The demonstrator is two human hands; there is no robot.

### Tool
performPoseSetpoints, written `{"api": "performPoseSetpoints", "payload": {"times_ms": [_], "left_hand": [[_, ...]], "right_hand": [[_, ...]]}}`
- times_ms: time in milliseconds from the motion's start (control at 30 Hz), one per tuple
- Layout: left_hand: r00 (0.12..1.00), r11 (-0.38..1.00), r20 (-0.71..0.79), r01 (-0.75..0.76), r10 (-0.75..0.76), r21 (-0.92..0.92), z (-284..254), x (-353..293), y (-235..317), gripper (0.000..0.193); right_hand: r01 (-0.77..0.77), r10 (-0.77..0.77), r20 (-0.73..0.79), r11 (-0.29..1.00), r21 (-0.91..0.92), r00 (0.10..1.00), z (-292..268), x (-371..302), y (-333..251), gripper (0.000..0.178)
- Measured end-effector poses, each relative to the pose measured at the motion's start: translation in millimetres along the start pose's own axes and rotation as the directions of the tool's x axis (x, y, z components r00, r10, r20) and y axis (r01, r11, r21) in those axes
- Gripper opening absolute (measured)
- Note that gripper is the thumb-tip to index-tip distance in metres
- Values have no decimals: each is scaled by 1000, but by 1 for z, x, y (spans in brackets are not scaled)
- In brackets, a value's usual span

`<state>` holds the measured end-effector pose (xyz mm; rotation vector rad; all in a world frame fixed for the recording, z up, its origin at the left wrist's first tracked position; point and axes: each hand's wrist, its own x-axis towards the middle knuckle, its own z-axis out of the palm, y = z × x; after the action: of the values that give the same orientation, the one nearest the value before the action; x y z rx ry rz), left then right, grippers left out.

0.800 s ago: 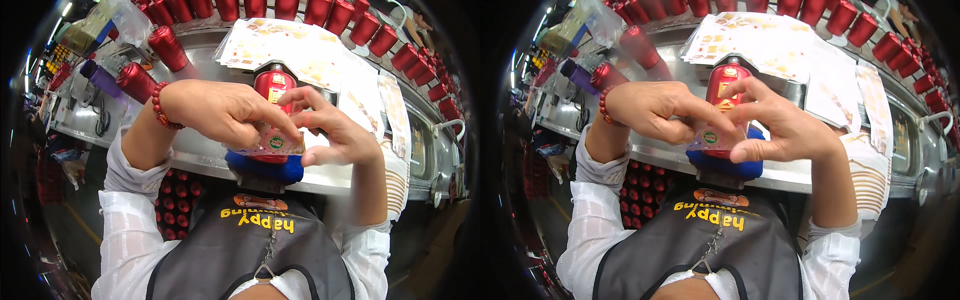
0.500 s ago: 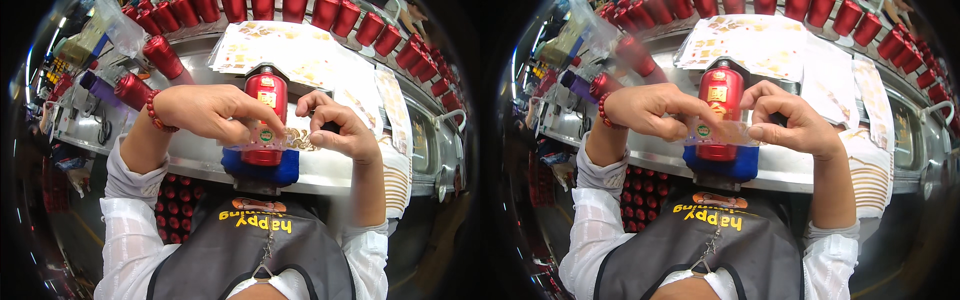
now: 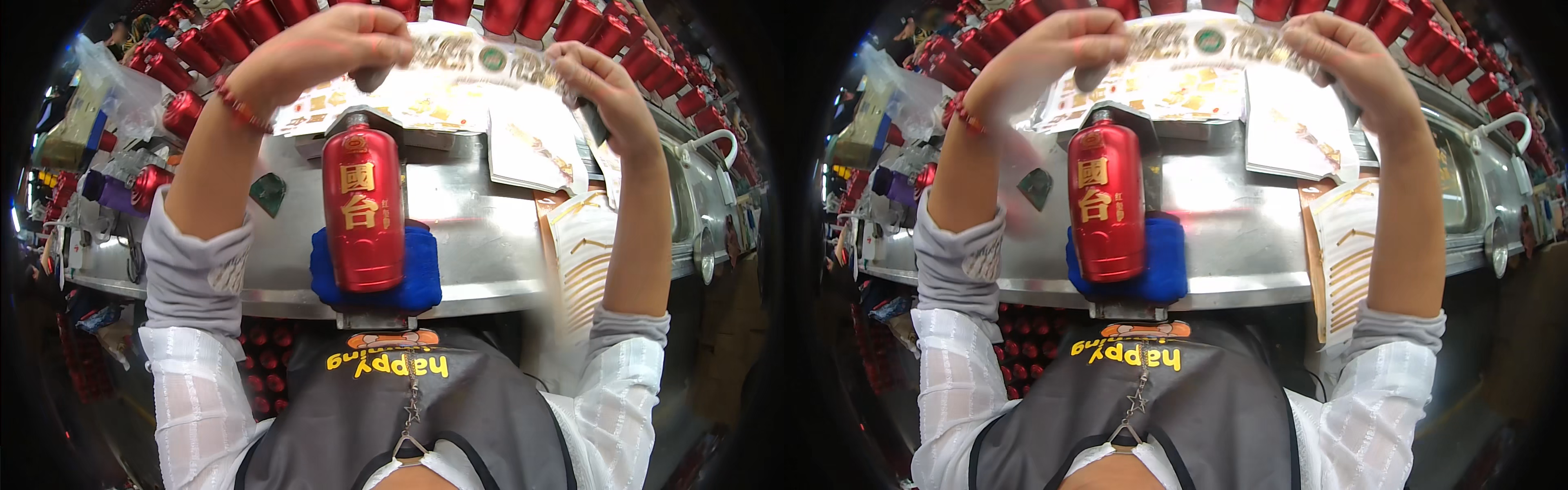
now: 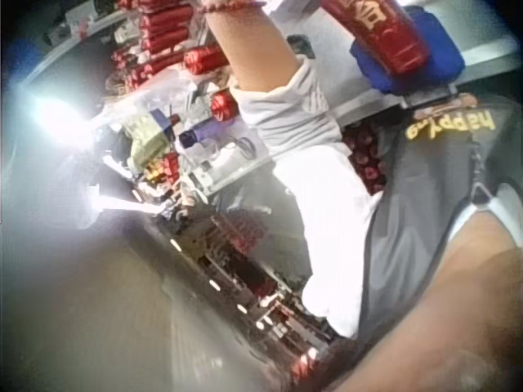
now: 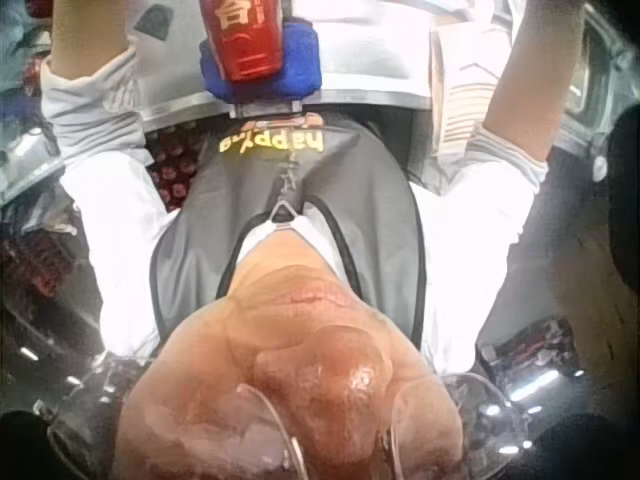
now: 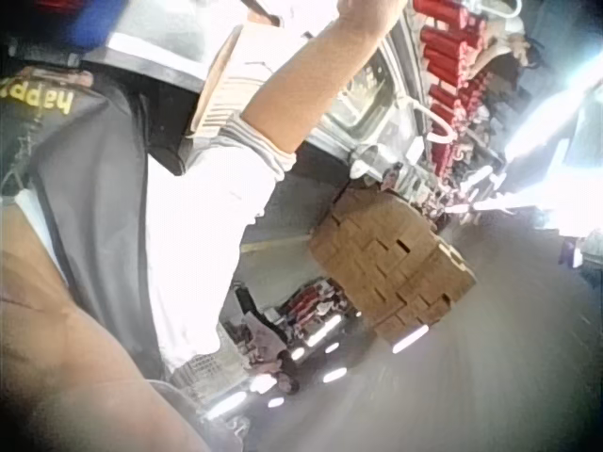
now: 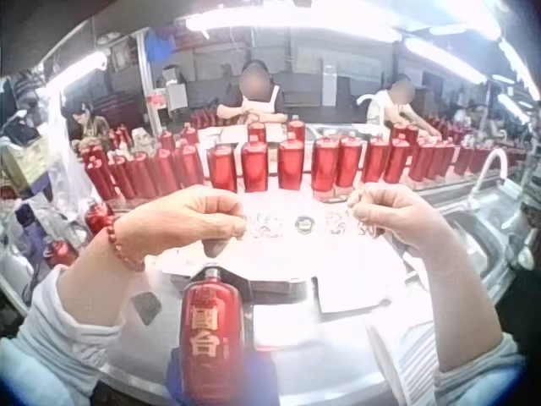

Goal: The person applies gold decorative stickers to a red cylindrical container, using a green plastic scraper to smooth each label and a wooden stick to press edges. The person handles multiple red containers and sticker sheets on a metal workbench.

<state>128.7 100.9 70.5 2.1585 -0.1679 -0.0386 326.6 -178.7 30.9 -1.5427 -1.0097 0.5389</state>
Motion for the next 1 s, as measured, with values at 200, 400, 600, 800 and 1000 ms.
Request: {"api": "performPoseSetpoints", "payload": {"times_ms": [200, 400, 600, 800, 1000], "left_hand": [[976, 986, -166, 152, -139, 69, -6, 82, -40, 15], [970, 975, -199, 170, -140, 144, -7, 36, -50, 22], [961, 995, -266, 60, -79, -79, -3, -26, -54, 17], [912, 997, -406, -75, 59, -25, 34, -42, -41, 15], [847, 858, -335, -238, 413, 455, 55, -18, -29, 40]], "right_hand": [[-436, 379, -230, 661, -611, 896, -95, 68, 86, 29], [-467, 451, -479, -147, -872, 753, -143, 44, 232, 50], [-362, 247, -364, -55, -931, 898, -135, 44, 179, 38], [41, 11, 49, 358, -933, 999, -52, 31, 19, 24], [515, -154, 498, 404, -756, 853, 62, 8, -110, 23]]}}
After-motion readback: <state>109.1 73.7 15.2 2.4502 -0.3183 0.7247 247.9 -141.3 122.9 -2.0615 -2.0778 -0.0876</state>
